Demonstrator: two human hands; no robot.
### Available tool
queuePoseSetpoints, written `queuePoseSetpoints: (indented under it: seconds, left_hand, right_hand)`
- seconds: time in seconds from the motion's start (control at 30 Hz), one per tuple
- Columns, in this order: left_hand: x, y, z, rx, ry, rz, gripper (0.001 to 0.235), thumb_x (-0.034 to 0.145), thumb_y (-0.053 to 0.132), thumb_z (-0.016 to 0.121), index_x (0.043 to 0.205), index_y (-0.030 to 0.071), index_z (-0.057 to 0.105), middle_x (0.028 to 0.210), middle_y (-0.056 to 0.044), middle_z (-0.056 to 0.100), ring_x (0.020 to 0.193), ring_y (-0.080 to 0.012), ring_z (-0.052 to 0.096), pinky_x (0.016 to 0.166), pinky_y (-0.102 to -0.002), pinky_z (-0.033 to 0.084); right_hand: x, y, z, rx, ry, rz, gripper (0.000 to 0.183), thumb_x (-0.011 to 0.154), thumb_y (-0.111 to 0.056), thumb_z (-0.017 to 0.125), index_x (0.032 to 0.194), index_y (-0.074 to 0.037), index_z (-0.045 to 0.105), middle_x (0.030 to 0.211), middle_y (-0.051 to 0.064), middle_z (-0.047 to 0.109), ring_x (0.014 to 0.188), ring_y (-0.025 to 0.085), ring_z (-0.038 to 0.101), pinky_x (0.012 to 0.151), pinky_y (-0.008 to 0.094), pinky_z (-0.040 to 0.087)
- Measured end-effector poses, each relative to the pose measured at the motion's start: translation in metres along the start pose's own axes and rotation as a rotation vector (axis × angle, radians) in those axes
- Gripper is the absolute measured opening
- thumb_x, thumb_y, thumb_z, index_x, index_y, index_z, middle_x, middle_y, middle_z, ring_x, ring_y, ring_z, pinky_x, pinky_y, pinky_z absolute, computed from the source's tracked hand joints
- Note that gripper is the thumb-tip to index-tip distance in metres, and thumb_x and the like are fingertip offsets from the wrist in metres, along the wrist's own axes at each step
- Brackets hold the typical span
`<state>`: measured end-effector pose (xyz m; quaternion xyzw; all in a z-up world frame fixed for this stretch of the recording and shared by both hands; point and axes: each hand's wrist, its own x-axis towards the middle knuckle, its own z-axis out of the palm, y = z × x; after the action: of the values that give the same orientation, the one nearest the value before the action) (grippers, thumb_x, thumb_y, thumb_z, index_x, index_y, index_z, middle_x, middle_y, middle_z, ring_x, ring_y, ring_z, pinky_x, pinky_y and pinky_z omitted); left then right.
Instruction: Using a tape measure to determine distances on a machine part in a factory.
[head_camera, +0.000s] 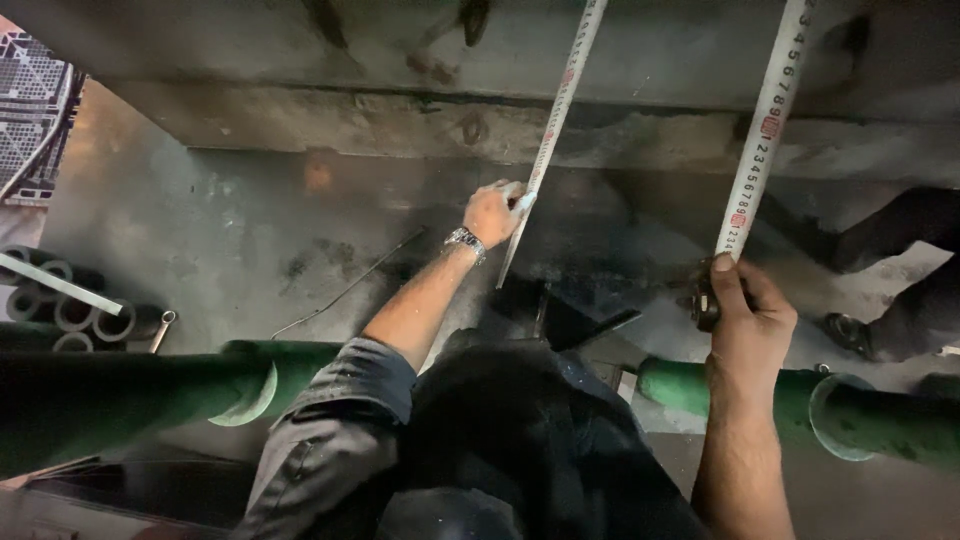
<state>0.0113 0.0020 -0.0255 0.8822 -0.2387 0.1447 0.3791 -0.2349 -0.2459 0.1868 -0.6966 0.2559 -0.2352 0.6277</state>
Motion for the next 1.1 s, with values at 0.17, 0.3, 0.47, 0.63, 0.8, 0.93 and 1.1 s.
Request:
queuePoseSetpoints:
  seconds: [0.17, 0.3, 0.47, 0.63, 0.8, 0.93, 1.1]
  left_hand:
    - [0.003, 0.018, -0.015, -0.093, -0.096, -0.128, 0.03, 0.096, 0.041, 0.065, 0.108, 0.017, 0.076, 0.103, -0.014, 0.076, 0.094, -0.0392, 0.071, 0.084, -0.049, 0.056]
    - [0.002, 0.01, -0.008, -0.012, -0.086, -0.124, 0.033, 0.096, 0.044, 0.066, 0.106, 0.015, 0.077, 0.105, -0.017, 0.075, 0.099, -0.041, 0.07, 0.089, -0.05, 0.055]
    - [0.002, 0.009, -0.005, -0.019, -0.085, -0.128, 0.035, 0.096, 0.045, 0.065, 0.104, 0.013, 0.078, 0.107, -0.017, 0.076, 0.101, -0.0419, 0.069, 0.091, -0.05, 0.055]
    - [0.003, 0.011, -0.009, -0.006, -0.124, -0.146, 0.037, 0.096, 0.045, 0.065, 0.105, 0.012, 0.078, 0.11, -0.016, 0.076, 0.099, -0.0419, 0.069, 0.089, -0.05, 0.054]
    - [0.005, 0.017, -0.015, -0.02, -0.079, -0.127, 0.037, 0.096, 0.045, 0.067, 0.103, 0.01, 0.078, 0.108, -0.015, 0.076, 0.098, -0.0406, 0.07, 0.088, -0.049, 0.055]
    - [0.006, 0.019, -0.017, -0.073, -0.144, -0.202, 0.036, 0.096, 0.044, 0.065, 0.105, 0.011, 0.078, 0.106, -0.014, 0.077, 0.099, -0.0388, 0.071, 0.089, -0.047, 0.056]
    - [0.004, 0.013, -0.009, -0.006, -0.018, -0.086, 0.036, 0.094, 0.044, 0.069, 0.104, 0.011, 0.08, 0.108, -0.017, 0.075, 0.102, -0.0401, 0.071, 0.089, -0.048, 0.055]
  right_hand:
    - [-0.004, -0.012, 0.004, 0.011, 0.004, 0.016, 0.023, 0.104, -0.021, 0.076, 0.114, -0.001, 0.075, 0.083, -0.003, 0.063, 0.068, 0.004, 0.048, 0.059, 0.023, 0.036]
    - [0.0, -0.002, 0.001, 0.007, -0.008, -0.008, 0.022, 0.104, -0.02, 0.076, 0.114, -0.001, 0.075, 0.084, -0.003, 0.064, 0.07, 0.004, 0.049, 0.061, 0.023, 0.037]
    - [0.004, 0.001, 0.001, 0.006, 0.01, -0.035, 0.02, 0.103, -0.019, 0.076, 0.11, 0.0, 0.074, 0.089, -0.003, 0.067, 0.076, 0.004, 0.054, 0.066, 0.022, 0.042]
    - [-0.002, -0.016, 0.006, 0.051, -0.009, 0.068, 0.019, 0.103, -0.02, 0.075, 0.107, -0.002, 0.074, 0.078, -0.001, 0.061, 0.064, 0.007, 0.049, 0.056, 0.025, 0.038]
    - [0.001, -0.007, 0.003, -0.006, -0.021, -0.012, 0.019, 0.104, -0.02, 0.074, 0.108, -0.001, 0.074, 0.084, -0.002, 0.065, 0.071, 0.005, 0.052, 0.063, 0.023, 0.042]
    - [0.004, 0.002, -0.002, -0.086, -0.019, -0.114, 0.02, 0.106, -0.019, 0.074, 0.113, -0.001, 0.075, 0.09, -0.003, 0.067, 0.079, 0.003, 0.054, 0.07, 0.021, 0.044]
    - [0.004, 0.0, -0.001, -0.054, -0.001, -0.029, 0.022, 0.104, -0.021, 0.075, 0.114, -0.001, 0.076, 0.085, -0.003, 0.063, 0.073, 0.005, 0.049, 0.065, 0.023, 0.039]
